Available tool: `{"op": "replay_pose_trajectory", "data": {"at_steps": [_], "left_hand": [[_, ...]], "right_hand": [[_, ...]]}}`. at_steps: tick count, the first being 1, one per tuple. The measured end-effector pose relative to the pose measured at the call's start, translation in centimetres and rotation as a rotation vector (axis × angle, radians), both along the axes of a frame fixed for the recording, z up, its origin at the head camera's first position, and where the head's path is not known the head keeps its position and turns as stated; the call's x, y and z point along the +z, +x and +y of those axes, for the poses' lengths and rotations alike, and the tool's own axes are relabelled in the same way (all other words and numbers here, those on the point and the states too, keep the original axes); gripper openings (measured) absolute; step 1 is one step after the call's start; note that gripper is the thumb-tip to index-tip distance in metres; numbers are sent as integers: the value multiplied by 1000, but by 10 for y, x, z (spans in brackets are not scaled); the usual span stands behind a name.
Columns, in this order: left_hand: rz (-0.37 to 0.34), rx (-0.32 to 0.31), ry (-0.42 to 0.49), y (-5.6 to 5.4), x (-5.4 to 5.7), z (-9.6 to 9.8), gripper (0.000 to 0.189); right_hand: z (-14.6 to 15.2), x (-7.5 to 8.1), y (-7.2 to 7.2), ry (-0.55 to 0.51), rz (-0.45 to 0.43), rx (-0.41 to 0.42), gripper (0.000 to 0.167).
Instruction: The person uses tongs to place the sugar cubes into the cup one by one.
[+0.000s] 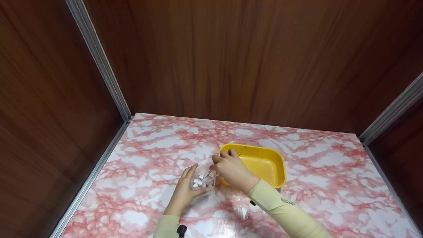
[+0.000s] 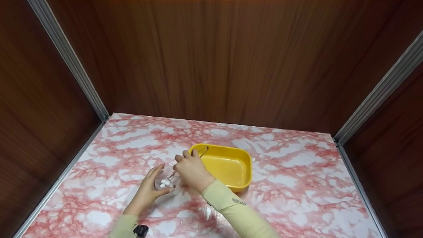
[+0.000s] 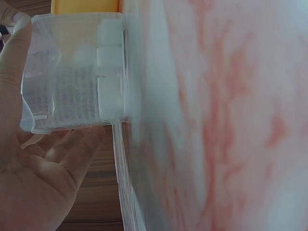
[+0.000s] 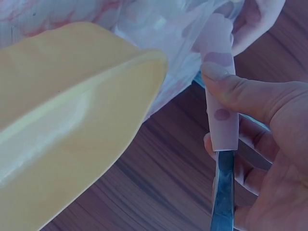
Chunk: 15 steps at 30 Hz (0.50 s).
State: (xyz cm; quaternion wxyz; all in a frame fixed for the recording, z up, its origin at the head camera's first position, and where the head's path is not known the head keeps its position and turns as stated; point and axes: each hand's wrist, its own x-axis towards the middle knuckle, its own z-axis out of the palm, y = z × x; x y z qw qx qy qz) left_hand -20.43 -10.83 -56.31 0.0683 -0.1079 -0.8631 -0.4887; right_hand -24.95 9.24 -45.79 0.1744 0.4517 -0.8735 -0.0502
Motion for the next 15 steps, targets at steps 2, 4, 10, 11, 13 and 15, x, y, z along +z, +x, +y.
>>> {"op": "replay_pose_trajectory", "data": {"at_steps": [2,4,10,11,13,15], "left_hand": [[-4,-3,-1,0,0,0,98],[-10,-6,-2,0,0,0,97],[-11,-15,6,0,0,0,94],[-10,-15,8,1,0,0,94],[-7,-16,11,1,0,0,95],[-8,-14,10,1,0,0,96]], "right_hand": [[0,-1,0,-2,5,1,30],[1,-1,0,-8,12,4,27],[2,-2,0,-27,12,9,27],[2,-2,0,-27,5,7,28],[4,-2,0,-29,-7,2,31],[5,-1,1,-32,-24,-6,33]]}}
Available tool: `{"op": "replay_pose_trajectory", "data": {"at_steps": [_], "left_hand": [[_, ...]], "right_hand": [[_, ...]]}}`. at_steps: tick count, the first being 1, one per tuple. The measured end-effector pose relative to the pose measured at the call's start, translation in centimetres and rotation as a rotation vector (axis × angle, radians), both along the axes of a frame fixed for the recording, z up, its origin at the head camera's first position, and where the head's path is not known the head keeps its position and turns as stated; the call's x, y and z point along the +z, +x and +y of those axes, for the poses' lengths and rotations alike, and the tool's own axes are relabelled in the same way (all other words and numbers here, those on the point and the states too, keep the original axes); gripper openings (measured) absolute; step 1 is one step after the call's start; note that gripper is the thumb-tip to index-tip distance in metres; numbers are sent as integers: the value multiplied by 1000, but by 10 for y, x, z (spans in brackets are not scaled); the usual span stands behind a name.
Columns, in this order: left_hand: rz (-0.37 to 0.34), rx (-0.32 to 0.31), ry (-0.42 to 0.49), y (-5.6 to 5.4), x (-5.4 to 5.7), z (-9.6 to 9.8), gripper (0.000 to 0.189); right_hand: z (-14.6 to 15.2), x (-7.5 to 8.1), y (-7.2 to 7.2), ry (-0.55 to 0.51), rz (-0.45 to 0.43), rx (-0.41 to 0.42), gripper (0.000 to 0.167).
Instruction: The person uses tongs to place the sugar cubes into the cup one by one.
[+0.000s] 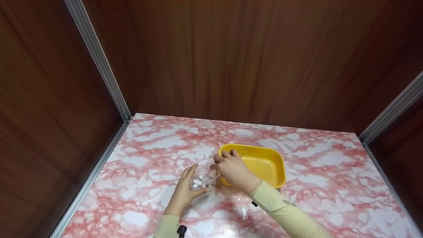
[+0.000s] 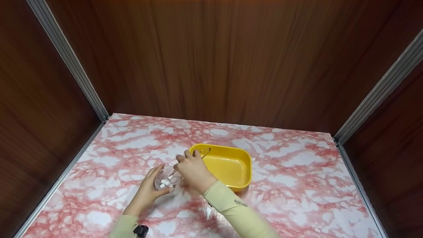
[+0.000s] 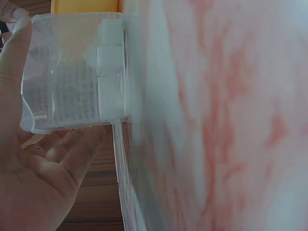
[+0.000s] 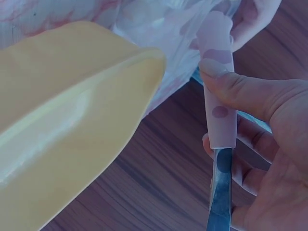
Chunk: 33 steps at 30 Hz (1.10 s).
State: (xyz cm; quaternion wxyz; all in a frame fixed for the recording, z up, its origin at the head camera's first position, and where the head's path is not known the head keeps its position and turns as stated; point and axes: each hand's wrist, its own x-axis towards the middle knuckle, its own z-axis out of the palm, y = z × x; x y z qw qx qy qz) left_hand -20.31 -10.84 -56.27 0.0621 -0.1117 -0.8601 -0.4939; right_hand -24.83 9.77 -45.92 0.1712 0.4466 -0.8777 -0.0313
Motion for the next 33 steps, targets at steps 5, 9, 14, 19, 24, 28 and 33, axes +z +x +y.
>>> {"op": "replay_pose_trajectory", "data": {"at_steps": [5,9,14,19,24,28,33], "left_hand": [[-1,10,-18,0,0,0,97],[-6,17,-24,-1,0,1,97],[-6,17,-5,-2,0,2,97],[0,23,-3,0,2,1,98],[6,40,-19,-1,3,1,100],[1,46,-29,-2,3,2,102],[-5,41,-16,-1,-1,2,102]], "right_hand": [[7,2,4,-32,-36,-22,32],[16,4,9,-64,-78,-40,34],[30,7,16,-110,-122,-75,40],[47,5,25,-147,-116,-90,43],[61,3,32,-181,-108,-79,45],[69,1,37,-163,-114,-87,48],[79,-2,47,-151,-157,-122,51]]}}
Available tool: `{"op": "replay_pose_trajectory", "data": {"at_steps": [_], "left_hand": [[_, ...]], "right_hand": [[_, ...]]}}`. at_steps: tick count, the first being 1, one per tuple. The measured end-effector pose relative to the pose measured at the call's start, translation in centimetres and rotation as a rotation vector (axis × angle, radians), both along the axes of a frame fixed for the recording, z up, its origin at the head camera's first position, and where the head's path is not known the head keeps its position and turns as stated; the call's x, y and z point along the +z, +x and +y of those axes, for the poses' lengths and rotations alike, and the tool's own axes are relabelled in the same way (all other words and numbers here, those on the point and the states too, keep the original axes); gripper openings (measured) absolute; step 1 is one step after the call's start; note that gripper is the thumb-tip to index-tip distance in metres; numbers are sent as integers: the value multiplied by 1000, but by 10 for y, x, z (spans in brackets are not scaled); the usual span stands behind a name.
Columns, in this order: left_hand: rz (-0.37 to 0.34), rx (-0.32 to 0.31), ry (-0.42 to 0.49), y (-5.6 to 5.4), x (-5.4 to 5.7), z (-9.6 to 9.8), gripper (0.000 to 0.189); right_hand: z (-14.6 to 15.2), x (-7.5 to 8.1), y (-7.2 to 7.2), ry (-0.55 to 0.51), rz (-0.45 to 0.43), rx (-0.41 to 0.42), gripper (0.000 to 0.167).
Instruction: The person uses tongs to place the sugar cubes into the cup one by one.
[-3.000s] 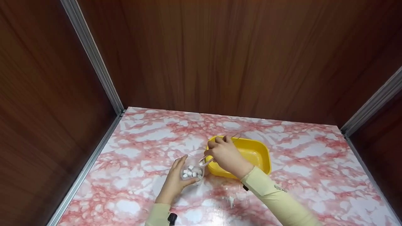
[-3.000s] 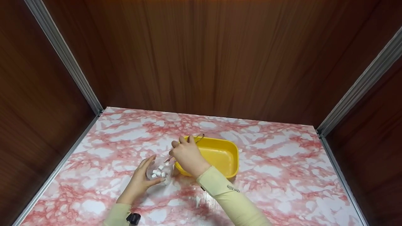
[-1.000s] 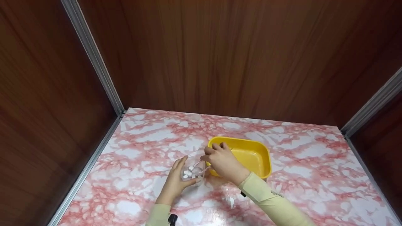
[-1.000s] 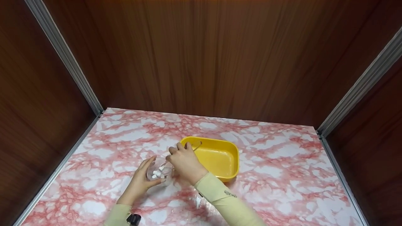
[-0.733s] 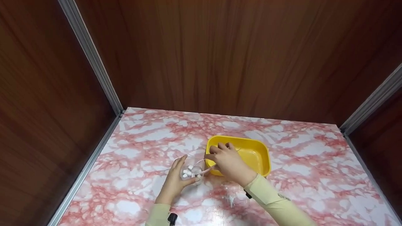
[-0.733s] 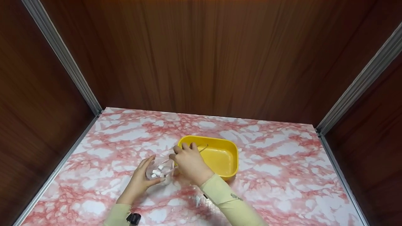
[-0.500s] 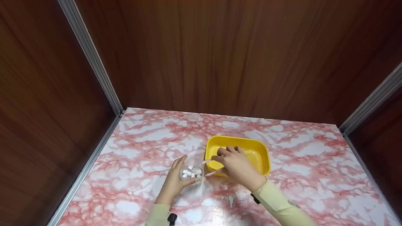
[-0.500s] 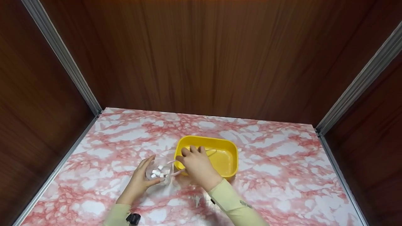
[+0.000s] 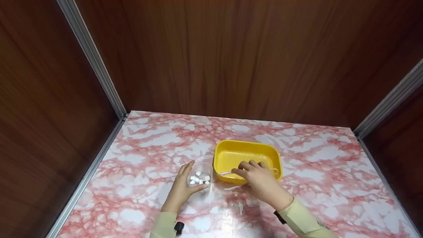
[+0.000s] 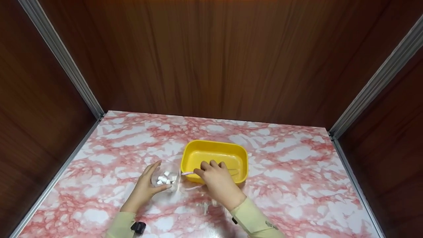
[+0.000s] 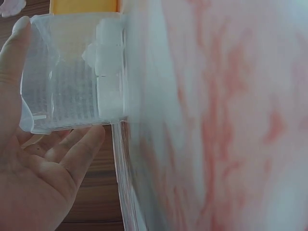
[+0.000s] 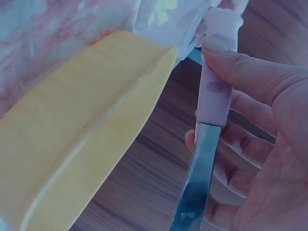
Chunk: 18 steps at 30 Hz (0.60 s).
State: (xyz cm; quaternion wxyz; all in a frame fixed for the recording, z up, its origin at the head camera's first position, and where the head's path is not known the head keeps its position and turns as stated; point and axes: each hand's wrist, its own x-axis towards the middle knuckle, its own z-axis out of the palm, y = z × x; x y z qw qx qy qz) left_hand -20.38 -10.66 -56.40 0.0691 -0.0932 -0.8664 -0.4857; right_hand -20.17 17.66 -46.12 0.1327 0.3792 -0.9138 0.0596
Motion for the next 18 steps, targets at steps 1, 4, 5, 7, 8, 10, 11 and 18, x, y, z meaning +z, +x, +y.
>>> {"op": "replay_pose_trajectory", "data": {"at_steps": [1,4,5,7,8,10,11,18], "left_hand": [[0,-1,5,0,0,0,102],[-1,-3,17,1,-2,-1,102],[-2,-4,20,1,-2,-1,102],[-4,-5,24,1,-2,-1,101],[-1,-6,25,1,-2,-1,101],[0,-5,27,1,-2,-1,100],[-2,-5,28,1,-2,0,100],[-52,1,10,-1,0,1,101]], "right_hand": [[2,-1,2,-4,-10,-5,52],[7,-2,10,-21,-38,-17,54],[8,-2,12,-28,-45,-22,55],[11,-3,18,-39,-51,-29,57],[13,-4,20,-43,-54,-31,58],[16,-6,26,-51,-59,-30,60],[18,-8,28,-55,-63,-30,60],[31,-24,45,-53,-110,-39,66]]}}
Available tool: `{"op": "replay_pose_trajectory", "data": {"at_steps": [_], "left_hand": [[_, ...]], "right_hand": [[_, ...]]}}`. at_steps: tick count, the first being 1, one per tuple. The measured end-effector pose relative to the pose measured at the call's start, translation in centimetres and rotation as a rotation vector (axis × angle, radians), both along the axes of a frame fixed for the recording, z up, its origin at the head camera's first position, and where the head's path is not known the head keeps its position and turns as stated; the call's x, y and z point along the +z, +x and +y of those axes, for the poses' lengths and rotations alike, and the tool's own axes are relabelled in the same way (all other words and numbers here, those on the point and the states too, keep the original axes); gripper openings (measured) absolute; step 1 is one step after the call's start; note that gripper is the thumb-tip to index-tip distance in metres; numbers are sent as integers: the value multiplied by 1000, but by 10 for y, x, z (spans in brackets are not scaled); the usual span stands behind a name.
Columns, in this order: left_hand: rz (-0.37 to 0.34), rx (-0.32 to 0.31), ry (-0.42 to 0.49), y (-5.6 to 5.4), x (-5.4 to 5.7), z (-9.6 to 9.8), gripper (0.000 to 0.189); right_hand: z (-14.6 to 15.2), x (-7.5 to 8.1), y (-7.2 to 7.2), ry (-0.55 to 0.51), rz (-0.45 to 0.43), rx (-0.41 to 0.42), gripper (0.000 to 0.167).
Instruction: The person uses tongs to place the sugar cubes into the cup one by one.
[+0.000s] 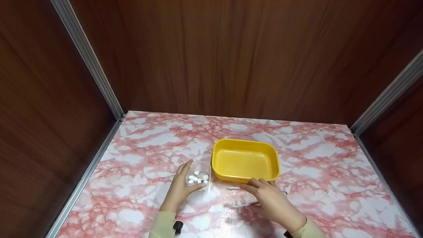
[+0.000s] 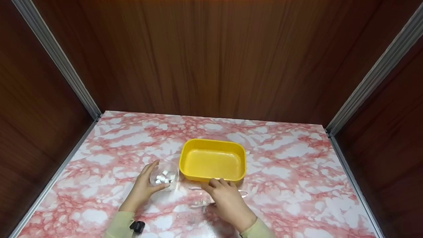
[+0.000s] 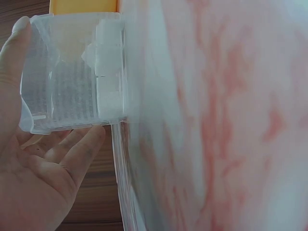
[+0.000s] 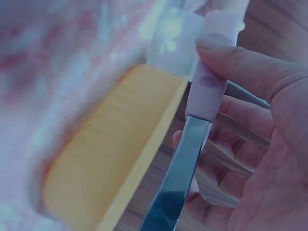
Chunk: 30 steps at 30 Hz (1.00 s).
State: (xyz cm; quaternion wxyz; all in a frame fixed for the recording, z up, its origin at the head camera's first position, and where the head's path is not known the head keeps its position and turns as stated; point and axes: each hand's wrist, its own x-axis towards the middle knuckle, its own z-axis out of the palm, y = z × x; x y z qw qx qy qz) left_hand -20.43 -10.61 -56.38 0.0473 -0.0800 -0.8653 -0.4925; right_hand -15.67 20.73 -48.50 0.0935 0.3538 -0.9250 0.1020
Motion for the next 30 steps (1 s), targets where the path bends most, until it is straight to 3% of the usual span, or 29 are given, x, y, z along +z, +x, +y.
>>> {"op": "replay_pose_trajectory", "data": {"at_steps": [17,23,30], "left_hand": [[26,-9,0,-2,3,-1,101],[8,-8,2,0,2,0,102],[12,-6,-8,0,1,0,103]], "right_hand": [[19,-43,-13,-2,-105,-48,50],[18,-49,-15,-18,-143,-42,47],[15,-54,-15,9,-127,-45,49]]}}
